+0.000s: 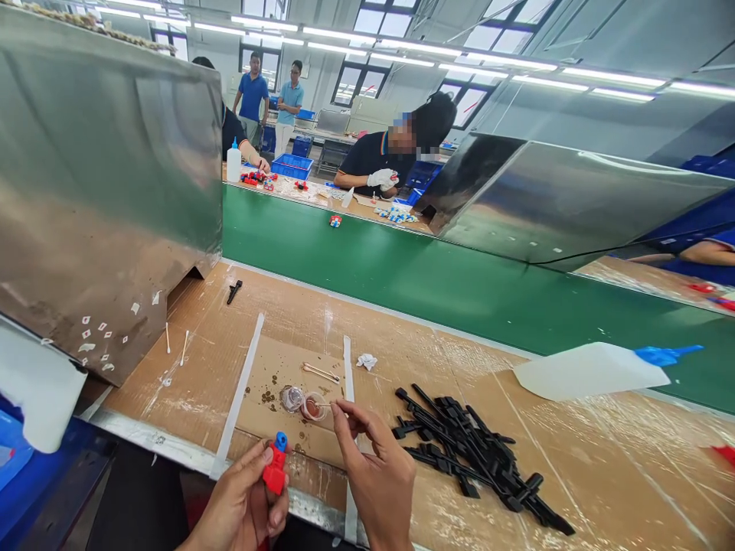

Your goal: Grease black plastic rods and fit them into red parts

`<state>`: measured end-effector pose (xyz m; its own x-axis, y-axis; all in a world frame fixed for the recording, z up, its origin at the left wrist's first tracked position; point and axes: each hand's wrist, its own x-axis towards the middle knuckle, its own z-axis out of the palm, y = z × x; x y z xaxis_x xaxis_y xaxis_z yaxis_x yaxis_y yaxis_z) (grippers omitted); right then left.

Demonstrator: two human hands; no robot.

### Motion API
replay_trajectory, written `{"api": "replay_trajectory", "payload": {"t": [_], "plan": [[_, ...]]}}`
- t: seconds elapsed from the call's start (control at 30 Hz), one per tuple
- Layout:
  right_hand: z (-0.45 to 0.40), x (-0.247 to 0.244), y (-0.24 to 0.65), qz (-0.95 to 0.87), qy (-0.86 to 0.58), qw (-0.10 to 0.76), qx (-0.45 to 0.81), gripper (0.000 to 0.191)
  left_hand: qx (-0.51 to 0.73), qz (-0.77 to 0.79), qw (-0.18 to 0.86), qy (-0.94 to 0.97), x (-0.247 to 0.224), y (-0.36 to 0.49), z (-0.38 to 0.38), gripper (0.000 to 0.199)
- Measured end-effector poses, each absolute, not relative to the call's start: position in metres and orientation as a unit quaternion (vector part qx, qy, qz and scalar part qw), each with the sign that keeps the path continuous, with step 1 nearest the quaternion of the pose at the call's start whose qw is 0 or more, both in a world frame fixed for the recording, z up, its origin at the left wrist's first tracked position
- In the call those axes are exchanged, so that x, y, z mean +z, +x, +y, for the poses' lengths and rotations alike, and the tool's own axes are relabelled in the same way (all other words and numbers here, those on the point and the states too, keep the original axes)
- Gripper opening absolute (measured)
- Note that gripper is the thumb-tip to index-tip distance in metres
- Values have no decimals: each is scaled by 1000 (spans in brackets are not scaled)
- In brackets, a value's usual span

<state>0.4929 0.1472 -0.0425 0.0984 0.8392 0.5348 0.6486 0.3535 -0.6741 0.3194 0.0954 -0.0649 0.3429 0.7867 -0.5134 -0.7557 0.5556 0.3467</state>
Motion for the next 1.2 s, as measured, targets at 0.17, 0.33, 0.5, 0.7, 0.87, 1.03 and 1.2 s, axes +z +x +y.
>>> {"api": "replay_trajectory", "payload": {"t": [0.17, 0.33, 0.5, 0.7, 0.87, 1.03, 1.2], "plan": [[148, -43, 493, -662, -560, 486, 107, 9, 471, 312, 824, 33, -63, 319, 96, 32], [148, -42, 491, -662, -555, 491, 113, 8, 462, 350, 814, 44, -61, 319, 97, 42], [147, -42, 491, -663, -554, 490, 115, 7, 460, 369, 803, 89, -55, 316, 94, 45], [145, -44, 491, -656, -555, 498, 115, 7, 466, 373, 798, 85, -47, 314, 94, 44], [146, -43, 491, -659, -557, 493, 110, 8, 468, 387, 784, 128, -46, 314, 93, 44], [151, -38, 489, -675, -544, 488, 107, 8, 502, 456, 672, 297, -44, 302, 91, 32], [152, -38, 488, -678, -533, 497, 100, 8, 534, 566, 553, 300, -41, 258, 104, 48]]}}
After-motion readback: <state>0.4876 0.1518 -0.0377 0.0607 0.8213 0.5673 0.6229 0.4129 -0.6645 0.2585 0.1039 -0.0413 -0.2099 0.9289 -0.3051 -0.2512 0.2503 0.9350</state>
